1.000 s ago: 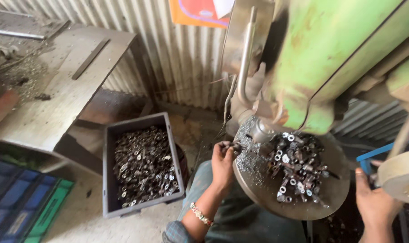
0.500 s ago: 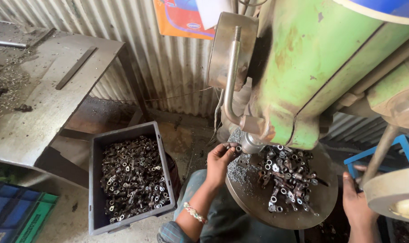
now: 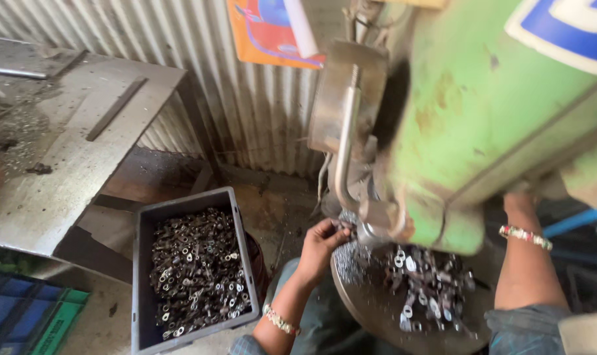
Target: The person operates a drill press in a workshop, repeatedly placing small metal parts under the drill bit, lowering the lever to drill, and then removing the parts. The processed parts accumulate on the machine table while the person continues the cycle.
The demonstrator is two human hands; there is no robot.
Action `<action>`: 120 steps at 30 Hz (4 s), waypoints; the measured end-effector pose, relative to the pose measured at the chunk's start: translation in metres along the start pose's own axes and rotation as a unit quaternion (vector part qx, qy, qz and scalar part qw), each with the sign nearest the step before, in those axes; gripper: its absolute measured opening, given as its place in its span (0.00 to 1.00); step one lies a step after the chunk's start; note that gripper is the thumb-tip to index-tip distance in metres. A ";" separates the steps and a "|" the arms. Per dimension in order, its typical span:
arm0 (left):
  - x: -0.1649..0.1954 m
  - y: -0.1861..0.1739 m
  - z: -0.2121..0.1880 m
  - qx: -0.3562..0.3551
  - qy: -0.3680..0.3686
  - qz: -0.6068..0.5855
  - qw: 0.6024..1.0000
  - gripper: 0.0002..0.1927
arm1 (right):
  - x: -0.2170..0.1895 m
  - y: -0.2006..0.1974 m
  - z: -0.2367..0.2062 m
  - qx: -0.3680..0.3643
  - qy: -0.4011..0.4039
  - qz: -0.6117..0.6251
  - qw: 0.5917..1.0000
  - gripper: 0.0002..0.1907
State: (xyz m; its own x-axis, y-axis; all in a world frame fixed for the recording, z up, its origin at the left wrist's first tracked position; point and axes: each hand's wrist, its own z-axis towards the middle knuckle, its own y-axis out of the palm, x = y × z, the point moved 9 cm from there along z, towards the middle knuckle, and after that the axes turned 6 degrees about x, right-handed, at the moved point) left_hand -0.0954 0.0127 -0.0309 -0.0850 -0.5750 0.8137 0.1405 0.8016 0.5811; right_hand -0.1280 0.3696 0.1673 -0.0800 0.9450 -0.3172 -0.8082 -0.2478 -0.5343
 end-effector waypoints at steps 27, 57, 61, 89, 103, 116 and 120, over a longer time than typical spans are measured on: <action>-0.016 -0.012 0.008 0.088 -0.072 0.061 0.992 0.13 | 0.072 -0.059 -0.171 -0.068 0.249 0.024 0.966 0.07; -0.006 -0.029 -0.085 0.197 0.012 0.125 0.972 0.10 | 0.024 -0.117 -0.207 -0.024 -0.040 -0.075 0.996 0.20; -0.021 0.066 -0.115 -0.017 0.198 0.595 0.779 0.16 | 0.063 -0.114 -0.210 0.009 0.254 0.393 0.884 0.21; -0.015 -0.005 -0.098 0.218 0.062 0.318 0.921 0.14 | 0.030 -0.116 -0.196 -0.026 0.067 0.119 0.990 0.24; 0.009 -0.012 -0.029 0.098 -0.114 0.123 0.981 0.16 | 0.054 -0.104 -0.198 -0.018 0.177 0.075 0.981 0.21; -0.009 -0.001 0.010 -0.040 -0.241 0.127 0.961 0.16 | 0.049 -0.085 -0.166 -0.002 0.224 0.106 0.969 0.17; -0.005 -0.008 0.004 0.015 -0.164 0.165 0.972 0.16 | 0.056 -0.027 -0.101 -0.028 0.248 0.146 0.957 0.15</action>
State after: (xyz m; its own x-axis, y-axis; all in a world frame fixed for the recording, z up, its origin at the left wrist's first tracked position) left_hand -0.1003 0.0100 -0.0391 -0.3515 -0.2063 0.9132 0.1843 0.9411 0.2836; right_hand -0.0515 0.4074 0.0845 0.0004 0.6205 -0.7842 -0.7603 -0.5092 -0.4033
